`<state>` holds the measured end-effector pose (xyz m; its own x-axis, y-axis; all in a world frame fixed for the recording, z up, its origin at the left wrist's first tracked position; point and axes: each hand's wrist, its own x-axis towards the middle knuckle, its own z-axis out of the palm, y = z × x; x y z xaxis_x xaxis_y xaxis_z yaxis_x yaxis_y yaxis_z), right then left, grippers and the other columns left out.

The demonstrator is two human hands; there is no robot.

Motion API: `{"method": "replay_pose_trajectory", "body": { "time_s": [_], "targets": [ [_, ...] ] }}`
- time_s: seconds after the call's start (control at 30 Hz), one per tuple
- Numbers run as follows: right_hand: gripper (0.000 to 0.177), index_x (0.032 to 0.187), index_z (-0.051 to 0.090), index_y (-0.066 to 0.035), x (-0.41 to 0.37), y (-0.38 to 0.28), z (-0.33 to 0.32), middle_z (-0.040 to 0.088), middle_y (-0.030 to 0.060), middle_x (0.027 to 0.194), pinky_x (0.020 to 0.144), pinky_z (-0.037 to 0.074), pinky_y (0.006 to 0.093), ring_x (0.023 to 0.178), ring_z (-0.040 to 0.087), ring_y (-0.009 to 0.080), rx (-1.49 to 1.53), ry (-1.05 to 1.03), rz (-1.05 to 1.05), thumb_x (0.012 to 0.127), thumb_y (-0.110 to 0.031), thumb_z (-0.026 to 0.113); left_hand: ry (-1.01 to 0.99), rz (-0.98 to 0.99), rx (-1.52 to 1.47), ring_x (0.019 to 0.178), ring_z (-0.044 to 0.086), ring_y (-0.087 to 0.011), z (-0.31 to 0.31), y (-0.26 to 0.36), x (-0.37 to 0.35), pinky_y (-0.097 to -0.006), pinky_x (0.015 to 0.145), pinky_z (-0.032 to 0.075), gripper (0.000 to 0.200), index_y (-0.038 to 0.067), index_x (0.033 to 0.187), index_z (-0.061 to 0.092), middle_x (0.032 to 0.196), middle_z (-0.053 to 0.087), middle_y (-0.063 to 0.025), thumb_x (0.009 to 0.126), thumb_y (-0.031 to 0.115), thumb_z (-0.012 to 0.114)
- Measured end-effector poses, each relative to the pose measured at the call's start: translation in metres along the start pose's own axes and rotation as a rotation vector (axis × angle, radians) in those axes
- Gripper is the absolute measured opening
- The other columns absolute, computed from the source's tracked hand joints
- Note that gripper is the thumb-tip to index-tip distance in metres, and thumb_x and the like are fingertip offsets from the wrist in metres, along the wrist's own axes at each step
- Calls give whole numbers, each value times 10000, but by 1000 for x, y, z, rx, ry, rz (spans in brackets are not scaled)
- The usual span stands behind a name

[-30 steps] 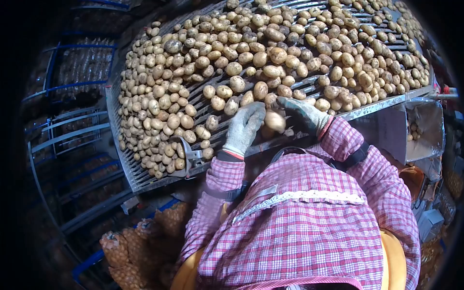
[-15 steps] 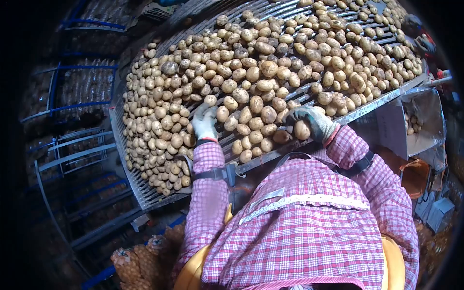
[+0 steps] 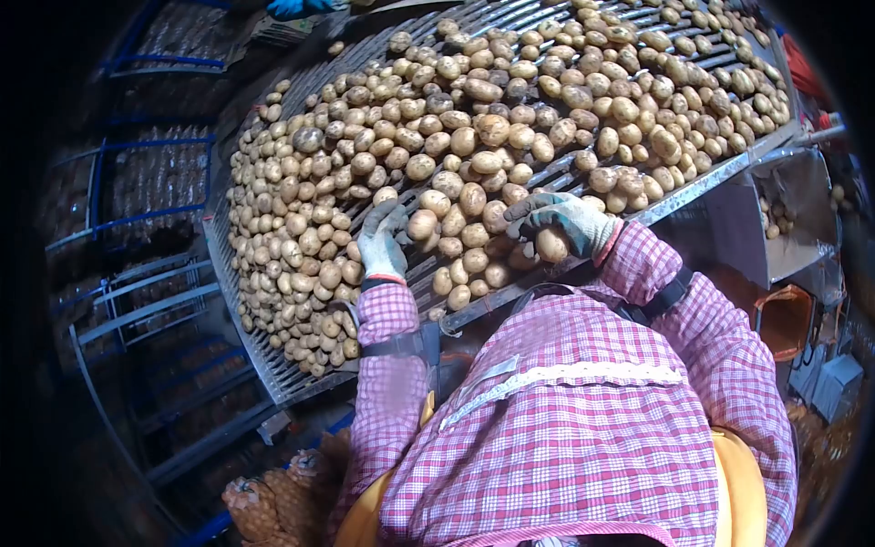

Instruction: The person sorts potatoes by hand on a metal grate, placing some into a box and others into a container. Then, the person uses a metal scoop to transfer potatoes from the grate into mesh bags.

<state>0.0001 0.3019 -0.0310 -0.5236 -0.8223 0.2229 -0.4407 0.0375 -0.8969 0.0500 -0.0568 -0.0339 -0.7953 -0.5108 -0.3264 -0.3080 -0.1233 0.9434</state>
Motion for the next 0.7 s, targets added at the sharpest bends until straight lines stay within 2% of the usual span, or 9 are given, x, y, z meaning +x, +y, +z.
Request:
{"method": "replay_pose_trajectory", "body": {
  "time_s": [0.23, 0.3, 0.37, 0.43, 0.5, 0.53, 0.63, 0.67, 0.7],
  "targets": [
    [791, 1278, 645, -90, -20, 9, -5, 631, 149, 1275, 1048, 476, 432, 1208, 606, 345, 85, 94, 170, 542, -220, 900, -151, 86, 341, 1069, 621, -180, 38, -26, -14, -287, 876, 533, 493, -38, 1367, 525, 1309, 591, -130, 942, 156, 685],
    [750, 1319, 604, -64, -30, 10, -8, 651, 141, 1227, 962, 532, 402, 1126, 653, 310, -21, 168, 66, 631, -196, 870, -85, 391, 320, 956, 624, -153, 41, -32, -25, -269, 806, 534, 479, -46, 1363, 519, 1296, 584, -129, 958, 161, 668],
    [570, 1293, 607, -51, -40, 6, -7, 686, 111, 1120, 819, 581, 344, 997, 696, 246, 362, 166, 350, 766, -148, 804, 11, 289, 447, 1093, 595, -226, 44, -26, -41, -341, 955, 498, 500, -41, 1372, 510, 1279, 588, -159, 959, 200, 658],
    [345, 1257, 614, -45, -50, 11, -5, 699, 89, 1007, 658, 579, 291, 832, 701, 180, 232, 234, 160, 925, -121, 666, -82, 376, 756, 1184, 569, -308, 77, 8, -77, -416, 1032, 457, 572, -41, 1348, 535, 1268, 595, -211, 911, 286, 707],
    [273, 1222, 625, -45, -50, 8, -6, 698, 100, 931, 597, 562, 291, 732, 688, 174, 1206, 333, 771, 1000, -198, 581, -149, 518, 1216, 1191, 565, -380, 96, 7, -83, -466, 1039, 446, 581, -43, 1258, 615, 1240, 596, -266, 845, 344, 748],
    [303, 1222, 623, -44, -53, 13, 5, 694, 110, 911, 556, 542, 281, 679, 675, 175, 799, 314, 540, 1039, -261, 518, -165, 486, 1181, 1151, 588, -355, 97, 4, -76, -446, 1002, 473, 556, -31, 1259, 617, 1222, 610, -235, 851, 326, 737],
    [331, 1218, 627, -41, -46, -16, -7, 692, 100, 899, 559, 541, 275, 684, 676, 177, 955, 357, 665, 1043, -300, 518, -230, 96, 452, 1003, 642, -258, 88, -26, -38, -369, 844, 547, 471, 5, 1257, 627, 1143, 640, -138, 859, 245, 702],
    [574, 1254, 619, -25, -49, -6, -14, 701, 115, 1087, 857, 553, 353, 976, 691, 252, 1043, 230, 692, 725, -167, 789, -222, -13, 143, 903, 647, -205, 94, -6, -44, -325, 765, 559, 461, 17, 1276, 614, 1099, 636, -102, 876, 242, 659],
    [574, 1254, 619, -25, -50, -6, -16, 701, 115, 1087, 857, 553, 353, 976, 691, 252, 1049, 243, 692, 725, -167, 789, -271, -179, -169, 944, 663, -239, 98, 13, -52, -352, 783, 570, 467, 9, 1303, 593, 1163, 648, -153, 914, 267, 615]
  ]
}}
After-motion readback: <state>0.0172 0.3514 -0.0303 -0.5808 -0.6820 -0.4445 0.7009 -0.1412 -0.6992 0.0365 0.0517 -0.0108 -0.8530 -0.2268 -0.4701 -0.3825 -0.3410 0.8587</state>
